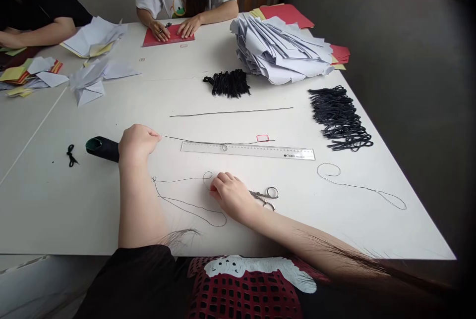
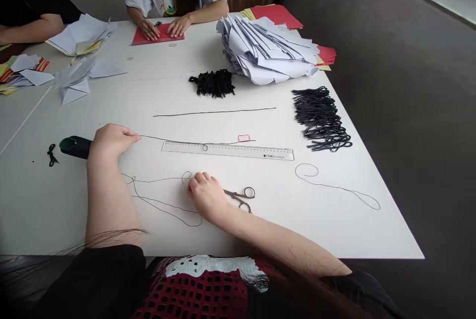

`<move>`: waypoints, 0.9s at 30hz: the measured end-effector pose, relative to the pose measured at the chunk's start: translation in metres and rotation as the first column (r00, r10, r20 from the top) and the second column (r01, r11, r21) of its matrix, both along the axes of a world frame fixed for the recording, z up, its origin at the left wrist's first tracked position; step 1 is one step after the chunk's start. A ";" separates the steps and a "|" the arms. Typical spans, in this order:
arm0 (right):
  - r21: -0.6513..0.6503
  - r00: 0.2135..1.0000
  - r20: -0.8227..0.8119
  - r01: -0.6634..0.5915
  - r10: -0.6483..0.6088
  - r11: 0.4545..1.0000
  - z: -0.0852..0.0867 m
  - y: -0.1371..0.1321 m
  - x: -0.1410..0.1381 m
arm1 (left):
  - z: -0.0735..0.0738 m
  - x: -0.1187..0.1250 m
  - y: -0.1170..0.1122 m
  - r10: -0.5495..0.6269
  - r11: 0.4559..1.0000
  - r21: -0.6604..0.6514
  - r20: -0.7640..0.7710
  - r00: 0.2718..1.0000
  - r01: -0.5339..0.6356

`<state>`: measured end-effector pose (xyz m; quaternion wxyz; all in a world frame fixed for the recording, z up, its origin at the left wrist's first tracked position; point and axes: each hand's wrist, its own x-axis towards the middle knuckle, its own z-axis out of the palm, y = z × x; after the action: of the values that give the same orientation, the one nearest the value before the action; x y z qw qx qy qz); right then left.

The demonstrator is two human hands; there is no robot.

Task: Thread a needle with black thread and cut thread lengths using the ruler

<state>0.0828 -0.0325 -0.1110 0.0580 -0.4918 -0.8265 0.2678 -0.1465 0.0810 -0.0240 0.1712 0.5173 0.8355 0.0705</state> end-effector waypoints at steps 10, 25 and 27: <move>0.152 0.974 -0.163 0.180 -0.155 0.972 0.032 0.018 0.060 | 0.003 0.020 -0.001 -0.017 0.993 0.118 -0.089 0.996 0.028; 0.010 0.828 -0.495 0.310 -0.264 0.951 0.064 0.021 0.098 | -0.012 0.132 -0.039 -0.493 0.769 0.173 0.774 0.397 0.616; -0.026 0.805 -0.522 0.315 -0.281 0.949 0.062 0.025 0.100 | -0.012 0.132 -0.038 -0.473 0.767 0.170 0.801 0.367 0.618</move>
<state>0.1829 -0.0079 -0.0487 0.3355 -0.5225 -0.7002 0.3523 -0.0145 0.0429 -0.0361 0.5852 0.6570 0.4440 0.1695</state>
